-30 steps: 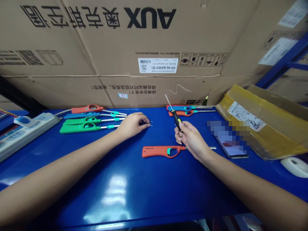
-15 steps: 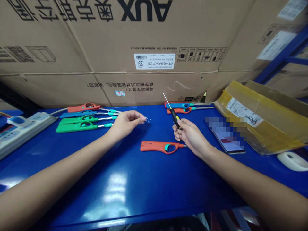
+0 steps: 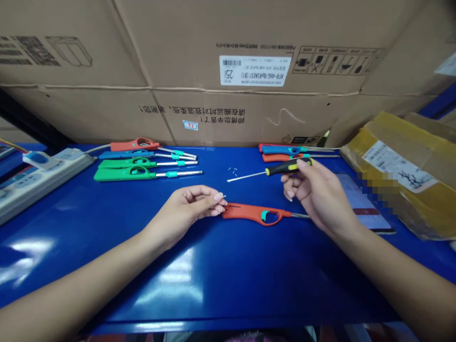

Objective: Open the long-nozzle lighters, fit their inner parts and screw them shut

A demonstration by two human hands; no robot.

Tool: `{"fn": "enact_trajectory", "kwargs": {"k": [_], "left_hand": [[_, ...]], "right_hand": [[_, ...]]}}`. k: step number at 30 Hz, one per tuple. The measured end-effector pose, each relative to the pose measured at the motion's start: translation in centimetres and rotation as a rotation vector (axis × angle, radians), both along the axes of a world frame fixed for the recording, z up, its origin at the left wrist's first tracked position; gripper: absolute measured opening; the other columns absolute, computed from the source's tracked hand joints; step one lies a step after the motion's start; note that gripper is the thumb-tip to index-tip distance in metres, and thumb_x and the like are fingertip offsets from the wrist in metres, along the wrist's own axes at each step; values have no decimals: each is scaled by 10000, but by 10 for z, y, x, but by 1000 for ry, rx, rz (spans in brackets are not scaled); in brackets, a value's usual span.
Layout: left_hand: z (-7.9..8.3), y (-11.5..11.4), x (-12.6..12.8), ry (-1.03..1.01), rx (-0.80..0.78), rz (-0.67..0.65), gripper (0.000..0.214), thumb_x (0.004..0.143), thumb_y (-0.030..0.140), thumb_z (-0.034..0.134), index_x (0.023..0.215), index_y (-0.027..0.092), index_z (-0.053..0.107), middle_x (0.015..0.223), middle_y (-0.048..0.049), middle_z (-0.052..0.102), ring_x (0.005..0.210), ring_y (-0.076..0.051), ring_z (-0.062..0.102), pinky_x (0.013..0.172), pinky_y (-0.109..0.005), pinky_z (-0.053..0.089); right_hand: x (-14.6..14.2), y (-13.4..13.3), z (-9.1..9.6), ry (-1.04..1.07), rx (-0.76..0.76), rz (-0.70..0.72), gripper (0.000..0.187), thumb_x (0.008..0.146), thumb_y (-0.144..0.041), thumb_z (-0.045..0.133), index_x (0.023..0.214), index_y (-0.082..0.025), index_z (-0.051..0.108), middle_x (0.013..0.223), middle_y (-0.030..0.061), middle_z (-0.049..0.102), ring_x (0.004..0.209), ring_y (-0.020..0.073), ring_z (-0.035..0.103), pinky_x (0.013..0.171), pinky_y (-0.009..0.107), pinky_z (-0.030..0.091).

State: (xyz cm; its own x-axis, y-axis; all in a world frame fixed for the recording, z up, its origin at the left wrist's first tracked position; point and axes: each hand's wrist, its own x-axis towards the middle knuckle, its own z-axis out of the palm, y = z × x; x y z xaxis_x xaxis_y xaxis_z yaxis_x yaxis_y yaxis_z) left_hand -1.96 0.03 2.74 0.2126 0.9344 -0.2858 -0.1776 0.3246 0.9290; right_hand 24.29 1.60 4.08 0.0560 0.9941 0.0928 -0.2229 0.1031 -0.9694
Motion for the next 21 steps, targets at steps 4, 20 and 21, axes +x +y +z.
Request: {"fn": "enact_trajectory", "kwargs": {"k": [4,20,21], "left_hand": [[1,-4,-2,17,47,-82,209,754,304,883,827,143,771,768,-31,775,647,-65,695,634,-103,566],[3,-18,5,-37,-232,-109,137,790,263,850,807,147,778,811,-30,769,650,-66,685,618,-108,582],[3,-18,6,-40,-242,-103,138,783,262,854,802,147,779,806,-34,768,646,-69,683,615,-111,581]], "right_hand": [[0,-3,5,-24,57,-9,181,908,-294,588,754,-202,568,558,-5,612,457,134,537,420,247,426],[-8,-15,4,-112,199,-94,145,887,-192,562,815,-181,687,614,4,664,410,154,593,362,281,459],[-8,-16,4,-118,197,-96,139,884,-197,565,823,-178,688,613,7,667,411,153,593,366,280,455]]}}
